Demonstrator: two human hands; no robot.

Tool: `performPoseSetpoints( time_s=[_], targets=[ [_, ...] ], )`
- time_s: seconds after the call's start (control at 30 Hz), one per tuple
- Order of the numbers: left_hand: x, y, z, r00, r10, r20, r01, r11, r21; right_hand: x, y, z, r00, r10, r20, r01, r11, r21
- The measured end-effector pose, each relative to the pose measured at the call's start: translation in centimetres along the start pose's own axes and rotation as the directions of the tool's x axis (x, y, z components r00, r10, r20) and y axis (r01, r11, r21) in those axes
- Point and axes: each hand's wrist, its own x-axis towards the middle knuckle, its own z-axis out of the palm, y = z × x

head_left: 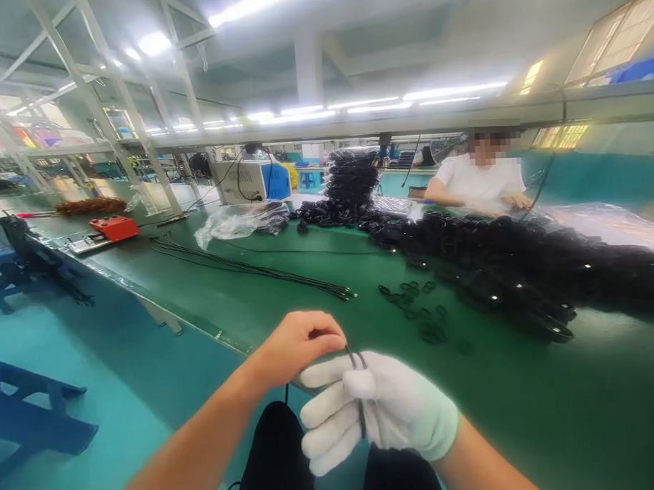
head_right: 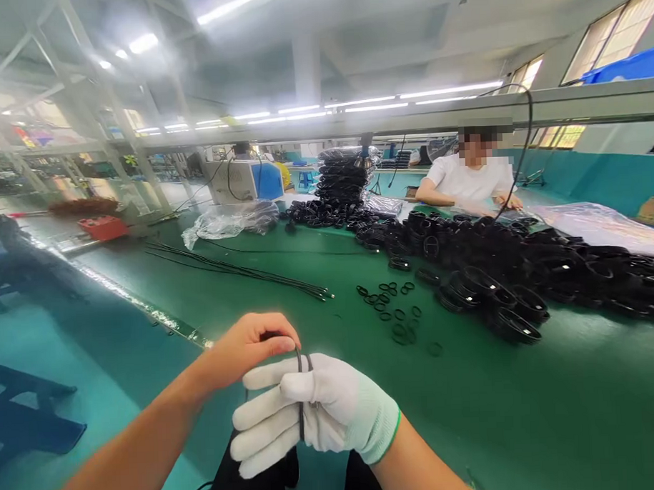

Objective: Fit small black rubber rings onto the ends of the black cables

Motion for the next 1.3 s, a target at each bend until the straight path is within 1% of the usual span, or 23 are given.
performPoseSetpoints(
  time_s=[0.07,0.13,0.2,0.27,0.3,0.33,0.4,0.47,0.5,0.57,0.63,0.67,0.7,0.77,0.83,0.87,0.9,0.97,1.03,1.1,1.17,1.23,1.3],
  targets=[
    [-0.2,-1.7,1.7,0.997,-0.077,0.021,0.080,0.976,-0.203,-0.1,-0.5,0.3,0.996,-0.088,-0.011,0.089,0.992,0.086],
    [-1.2,-3.7,4.1,0.988,-0.156,-0.004,0.149,0.949,-0.277,-0.3,-1.4,0.2,0.978,-0.203,-0.052,0.208,0.966,0.154],
    [-2.9,-5.4,6.5,0.980,-0.195,-0.034,0.185,0.962,-0.200,-0.7,-2.4,-0.2,0.938,-0.307,-0.162,0.328,0.936,0.126],
    [-4.9,-5.8,8.1,0.990,-0.116,-0.085,0.119,0.992,0.032,-1.1,-3.1,-0.9,0.878,-0.375,-0.297,0.400,0.916,0.026],
    [-5.7,-5.4,8.3,0.995,-0.036,-0.098,0.053,0.982,0.179,-1.1,-3.2,-1.3,0.860,-0.382,-0.339,0.400,0.916,-0.016],
    [-6.3,-4.7,8.2,0.994,0.058,-0.097,-0.023,0.946,0.323,-1.1,-3.0,-1.6,0.860,-0.367,-0.355,0.378,0.925,-0.039],
    [-6.5,-2.4,6.6,0.974,0.219,-0.063,-0.154,0.837,0.525,-0.9,-2.2,-2.0,0.905,-0.288,-0.313,0.288,0.956,-0.050],
    [-5.5,0.0,4.0,0.953,0.296,-0.059,-0.209,0.788,0.579,-0.6,-1.0,-2.0,0.964,-0.180,-0.197,0.174,0.984,-0.048],
    [-4.6,0.9,2.5,0.957,0.286,-0.057,-0.207,0.803,0.559,-0.4,-0.4,-1.8,0.984,-0.124,-0.130,0.120,0.992,-0.042],
    [-2.7,1.9,0.1,0.975,0.219,-0.046,-0.180,0.889,0.421,0.1,0.4,-1.1,0.999,-0.042,-0.010,0.042,0.999,0.003],
    [-1.0,1.5,-1.1,0.992,0.127,-0.004,-0.125,0.976,0.181,0.6,0.7,-0.2,0.998,0.012,0.067,-0.018,0.997,0.081],
    [-0.4,0.9,-1.1,0.996,0.085,0.019,-0.086,0.995,0.044,0.7,0.7,0.2,0.996,0.018,0.087,-0.028,0.993,0.112],
    [0.0,0.0,-0.7,0.999,0.041,0.029,-0.038,0.995,-0.090,0.9,0.6,0.5,0.996,0.003,0.094,-0.015,0.992,0.128],
    [0.0,-2.1,0.9,0.998,-0.064,0.011,0.064,0.946,-0.317,0.9,0.2,1.0,0.996,-0.067,0.059,0.058,0.988,0.143],
    [-0.9,-4.3,3.0,0.983,-0.180,-0.030,0.149,0.886,-0.439,0.7,-0.4,1.0,0.983,-0.185,-0.021,0.185,0.971,0.153],
    [-1.6,-5.2,4.0,0.974,-0.220,-0.047,0.177,0.879,-0.443,0.5,-0.8,0.9,0.969,-0.236,-0.067,0.244,0.957,0.158],
    [-2.4,-5.9,4.9,0.966,-0.249,-0.067,0.202,0.892,-0.405,0.3,-1.1,0.8,0.955,-0.275,-0.113,0.290,0.945,0.151],
    [-4.2,-6.4,6.1,0.962,-0.246,-0.122,0.215,0.951,-0.224,-0.1,-1.8,0.3,0.923,-0.331,-0.195,0.355,0.930,0.100],
    [-5.6,-5.9,6.7,0.975,-0.156,-0.159,0.165,0.985,0.043,-0.2,-2.1,-0.2,0.888,-0.359,-0.288,0.382,0.924,0.026],
    [-6.3,-4.6,6.6,0.990,-0.024,-0.137,0.065,0.951,0.301,-0.3,-1.9,-0.7,0.854,-0.366,-0.370,0.378,0.925,-0.042],
    [-6.1,-3.1,5.9,0.992,0.083,-0.099,-0.024,0.871,0.491,-0.4,-1.2,-1.2,0.837,-0.340,-0.428,0.332,0.938,-0.094],
    [-5.1,-1.7,4.6,0.984,0.162,-0.074,-0.089,0.808,0.583,-0.6,-0.3,-1.5,0.873,-0.275,-0.403,0.249,0.961,-0.118],
    [-3.6,-0.9,2.8,0.980,0.194,-0.051,-0.135,0.824,0.550,-0.8,0.6,-1.6,0.940,-0.180,-0.290,0.157,0.982,-0.102]
  ],
)
